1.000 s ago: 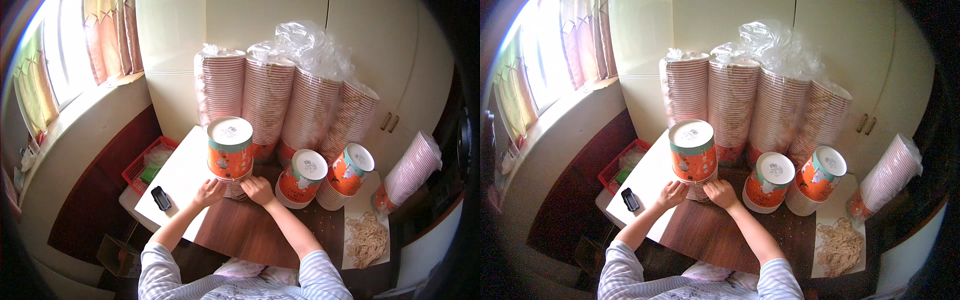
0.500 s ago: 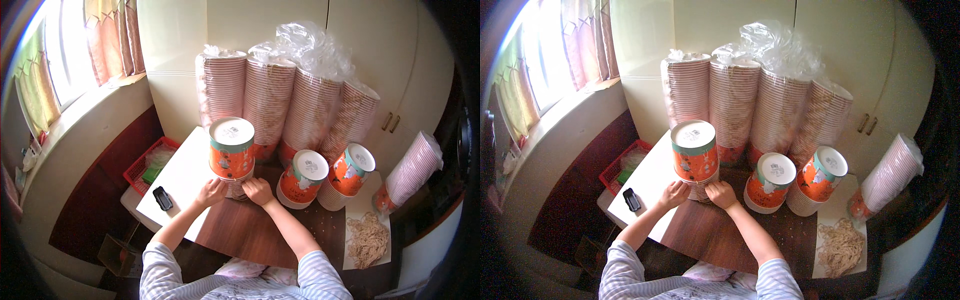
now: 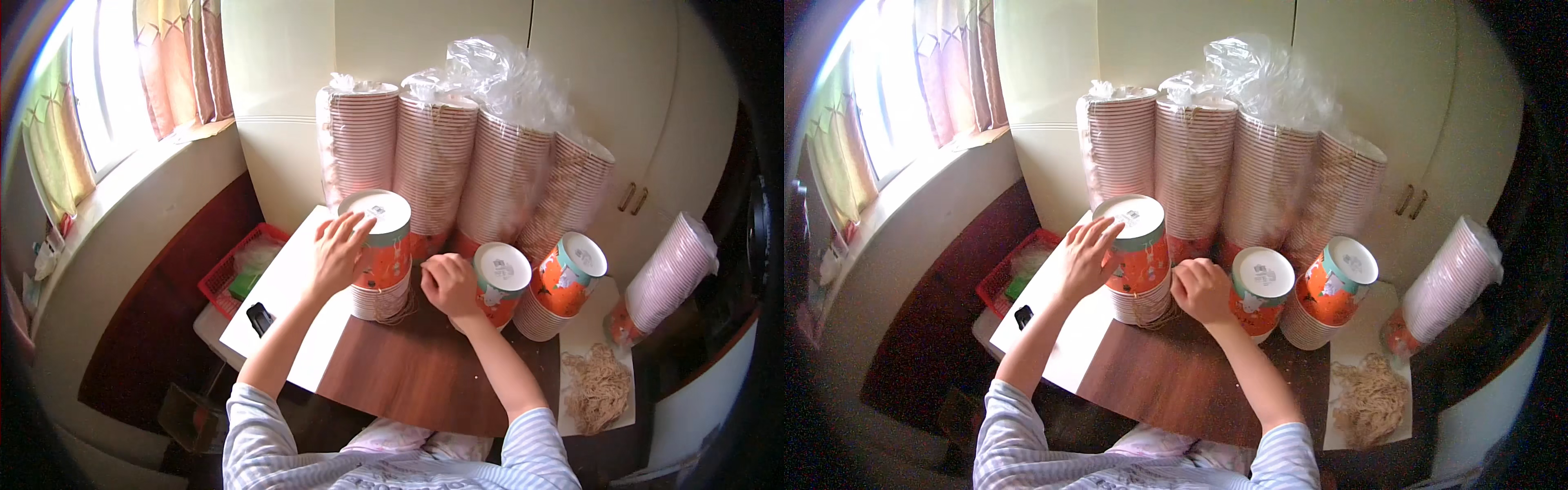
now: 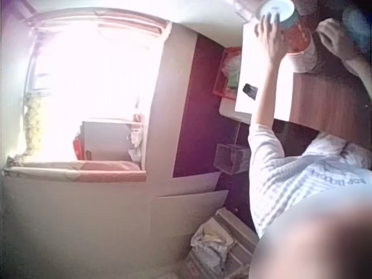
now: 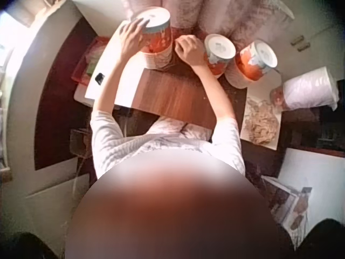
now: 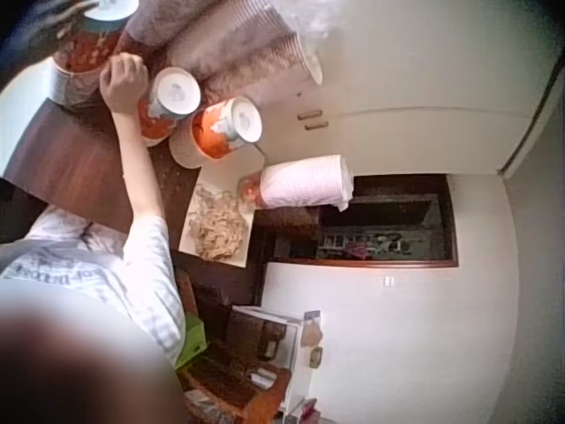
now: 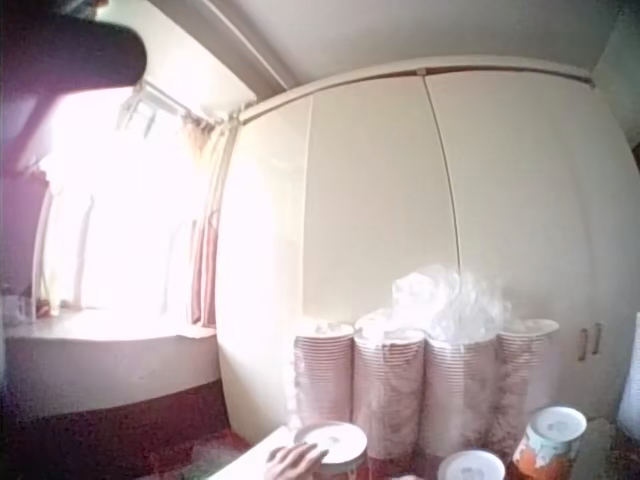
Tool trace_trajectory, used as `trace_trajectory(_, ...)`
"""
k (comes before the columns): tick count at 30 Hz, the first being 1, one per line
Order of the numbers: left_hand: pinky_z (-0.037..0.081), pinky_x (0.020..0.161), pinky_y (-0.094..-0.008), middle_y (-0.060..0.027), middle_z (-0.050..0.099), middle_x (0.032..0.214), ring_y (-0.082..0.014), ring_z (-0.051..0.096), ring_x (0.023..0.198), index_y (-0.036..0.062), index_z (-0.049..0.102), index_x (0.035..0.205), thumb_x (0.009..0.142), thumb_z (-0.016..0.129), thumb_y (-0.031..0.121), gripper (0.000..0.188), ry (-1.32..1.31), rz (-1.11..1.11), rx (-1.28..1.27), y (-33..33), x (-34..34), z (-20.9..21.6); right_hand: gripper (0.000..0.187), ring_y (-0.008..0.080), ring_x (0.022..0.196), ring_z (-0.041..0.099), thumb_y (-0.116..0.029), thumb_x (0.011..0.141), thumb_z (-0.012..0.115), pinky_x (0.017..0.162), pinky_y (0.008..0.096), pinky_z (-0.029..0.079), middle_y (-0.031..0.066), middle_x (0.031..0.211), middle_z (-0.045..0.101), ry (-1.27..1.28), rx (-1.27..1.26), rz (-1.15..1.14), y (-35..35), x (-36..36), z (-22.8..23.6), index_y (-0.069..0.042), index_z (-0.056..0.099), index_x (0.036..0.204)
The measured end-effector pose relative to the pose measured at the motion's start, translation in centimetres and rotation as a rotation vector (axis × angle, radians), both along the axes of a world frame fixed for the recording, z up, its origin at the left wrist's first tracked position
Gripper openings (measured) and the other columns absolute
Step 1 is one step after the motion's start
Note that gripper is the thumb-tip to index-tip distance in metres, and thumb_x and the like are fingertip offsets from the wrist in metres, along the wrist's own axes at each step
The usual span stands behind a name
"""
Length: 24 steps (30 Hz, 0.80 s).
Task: Applying rubber bands to stacks of paper cups and organizing them on a table.
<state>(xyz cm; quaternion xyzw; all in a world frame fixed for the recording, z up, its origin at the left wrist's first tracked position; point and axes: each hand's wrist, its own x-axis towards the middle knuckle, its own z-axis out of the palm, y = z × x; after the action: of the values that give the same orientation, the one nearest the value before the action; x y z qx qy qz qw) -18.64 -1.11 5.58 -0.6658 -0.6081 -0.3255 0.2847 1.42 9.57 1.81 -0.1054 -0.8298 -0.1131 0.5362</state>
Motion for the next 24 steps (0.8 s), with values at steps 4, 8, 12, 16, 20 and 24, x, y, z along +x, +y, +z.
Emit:
trace_trajectory(4, 0.028, 0.093, -0.046, -0.0045, 0.057, 0.106, -0.025, 0.047, 0.108, 0.0133, 0.06, 0.095, 0.074, 0.061, 0.032, 0.028, -0.111, -0.046, -0.018, 2.2, -1.3, -1.7, 0.008, 0.0181, 0.083, 0.054, -0.016, 0.069, 0.063, 0.079, 0.0363, 0.034, 0.0003, 0.081, 0.058, -0.182, -0.241, -0.144, 0.9, 4.2, 0.6, -0.011, 0.058, 0.073)
trace_trajectory(8, 0.029, 0.092, -0.0445, -0.0058, 0.057, 0.105, -0.0249, 0.048, 0.107, 0.0117, 0.06, 0.093, 0.073, 0.063, 0.032, 0.029, -0.156, -0.079, -0.022, 2.3, -1.2, -2.0, 0.014, 0.0207, 0.085, 0.057, -0.021, 0.07, 0.064, 0.076, 0.0366, 0.038, 0.0028, 0.085, 0.061, -0.297, -0.325, -0.278, 2.2, 10.4, 0.6, -0.009, 0.061, 0.077)
trace_trajectory(12, 0.035, 0.09, -0.0435, -0.0122, 0.056, 0.105, -0.0318, 0.047, 0.105, 0.003, 0.057, 0.089, 0.072, 0.065, 0.027, 0.031, -0.219, -0.197, -0.034, 2.8, -1.4, -1.7, 0.022, 0.0232, 0.086, 0.057, -0.024, 0.07, 0.066, 0.075, 0.0354, 0.041, 0.005, 0.087, 0.061, -0.359, -0.448, -0.239, 2.8, 14.3, -0.2, -0.008, 0.061, 0.084)
trace_trajectory(16, 0.031, 0.095, -0.0481, -0.0178, 0.05, 0.113, -0.037, 0.041, 0.112, 0.0019, 0.055, 0.093, 0.073, 0.064, 0.026, 0.033, -0.302, -0.241, -0.106, 2.5, -1.4, -2.0, 0.018, 0.0234, 0.085, 0.058, -0.019, 0.071, 0.066, 0.074, 0.0352, 0.042, 0.0062, 0.089, 0.062, -0.37, -0.482, -0.192, 2.5, 15.0, -0.7, -0.008, 0.062, 0.084)
trace_trajectory(20, 0.023, 0.1, -0.0517, -0.0168, 0.037, 0.126, -0.0372, 0.028, 0.123, 0.0065, 0.046, 0.11, 0.071, 0.062, 0.018, 0.044, -0.13, -0.03, 0.037, 1.2, 1.5, -2.5, 0.013, 0.0252, 0.079, 0.057, -0.016, 0.072, 0.064, 0.069, 0.0376, 0.043, 0.0066, 0.081, 0.061, -0.314, -0.446, -0.247, 3.5, 14.5, -1.1, -0.006, 0.061, 0.079)
trace_trajectory(24, 0.03, 0.098, -0.0492, -0.018, 0.042, 0.119, -0.0387, 0.032, 0.121, 0.0049, 0.047, 0.106, 0.066, 0.058, 0.004, 0.041, -0.262, -0.201, 0.103, -1.1, 6.2, -3.8, 0.007, 0.0241, 0.075, 0.056, -0.013, 0.072, 0.062, 0.065, 0.0372, 0.041, 0.0046, 0.074, 0.059, -0.284, -0.43, -0.301, 4.1, 14.1, -1.2, -0.007, 0.059, 0.073)
